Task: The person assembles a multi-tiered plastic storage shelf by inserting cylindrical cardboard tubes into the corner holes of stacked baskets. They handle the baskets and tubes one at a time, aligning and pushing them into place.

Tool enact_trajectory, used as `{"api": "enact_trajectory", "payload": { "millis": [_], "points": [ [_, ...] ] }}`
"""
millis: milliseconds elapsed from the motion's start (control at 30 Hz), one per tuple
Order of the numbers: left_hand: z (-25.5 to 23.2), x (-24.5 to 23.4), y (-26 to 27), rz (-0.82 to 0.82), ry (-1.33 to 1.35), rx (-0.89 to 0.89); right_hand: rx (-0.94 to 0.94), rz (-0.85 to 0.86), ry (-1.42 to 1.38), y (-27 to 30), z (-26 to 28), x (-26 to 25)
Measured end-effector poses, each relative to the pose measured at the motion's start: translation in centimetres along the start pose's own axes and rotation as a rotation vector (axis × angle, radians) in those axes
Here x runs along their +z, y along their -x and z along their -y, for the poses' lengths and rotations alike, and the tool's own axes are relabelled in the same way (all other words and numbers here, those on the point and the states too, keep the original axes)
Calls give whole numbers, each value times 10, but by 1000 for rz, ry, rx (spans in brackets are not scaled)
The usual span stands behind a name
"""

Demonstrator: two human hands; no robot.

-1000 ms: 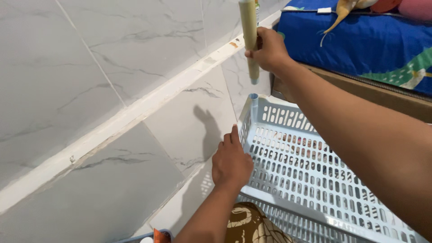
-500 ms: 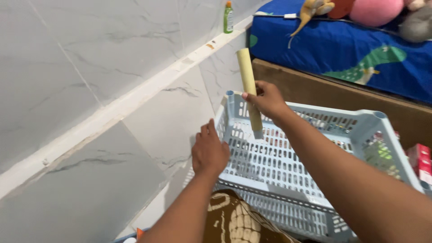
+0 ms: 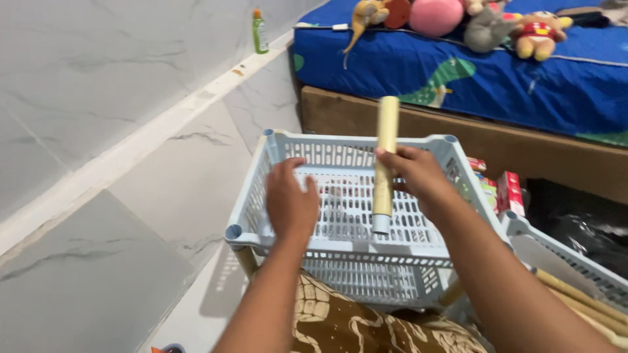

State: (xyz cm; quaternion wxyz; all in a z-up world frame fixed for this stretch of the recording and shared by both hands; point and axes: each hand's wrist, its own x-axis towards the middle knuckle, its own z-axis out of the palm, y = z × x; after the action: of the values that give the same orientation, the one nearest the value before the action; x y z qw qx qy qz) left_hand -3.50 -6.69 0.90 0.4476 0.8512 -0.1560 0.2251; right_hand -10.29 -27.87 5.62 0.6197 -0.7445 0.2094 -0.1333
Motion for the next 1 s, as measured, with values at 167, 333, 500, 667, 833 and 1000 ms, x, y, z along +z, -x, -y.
{"api": "enact_trajectory", "payload": {
  "millis": [167,333,500,667,833,1000],
  "points": [
    [-68,53,39,340,284,28,7,-189,-194,33,-28,-68],
    [-126,74,93,594,417,121,-8,-467,-455,56,-74,-151],
    [-156,78,123,690,431,180,59,-728,-925,81,-158,-230],
    [-172,84,141,727,348,246,422,-875,-1103,99,-289,-256],
    [-172,85,156,687,282,384,627,-788,-1032,101,-411,-252],
    [-170,87,160,679,287,415,617,-822,-1075,101,-461,-256]
  ]
}}
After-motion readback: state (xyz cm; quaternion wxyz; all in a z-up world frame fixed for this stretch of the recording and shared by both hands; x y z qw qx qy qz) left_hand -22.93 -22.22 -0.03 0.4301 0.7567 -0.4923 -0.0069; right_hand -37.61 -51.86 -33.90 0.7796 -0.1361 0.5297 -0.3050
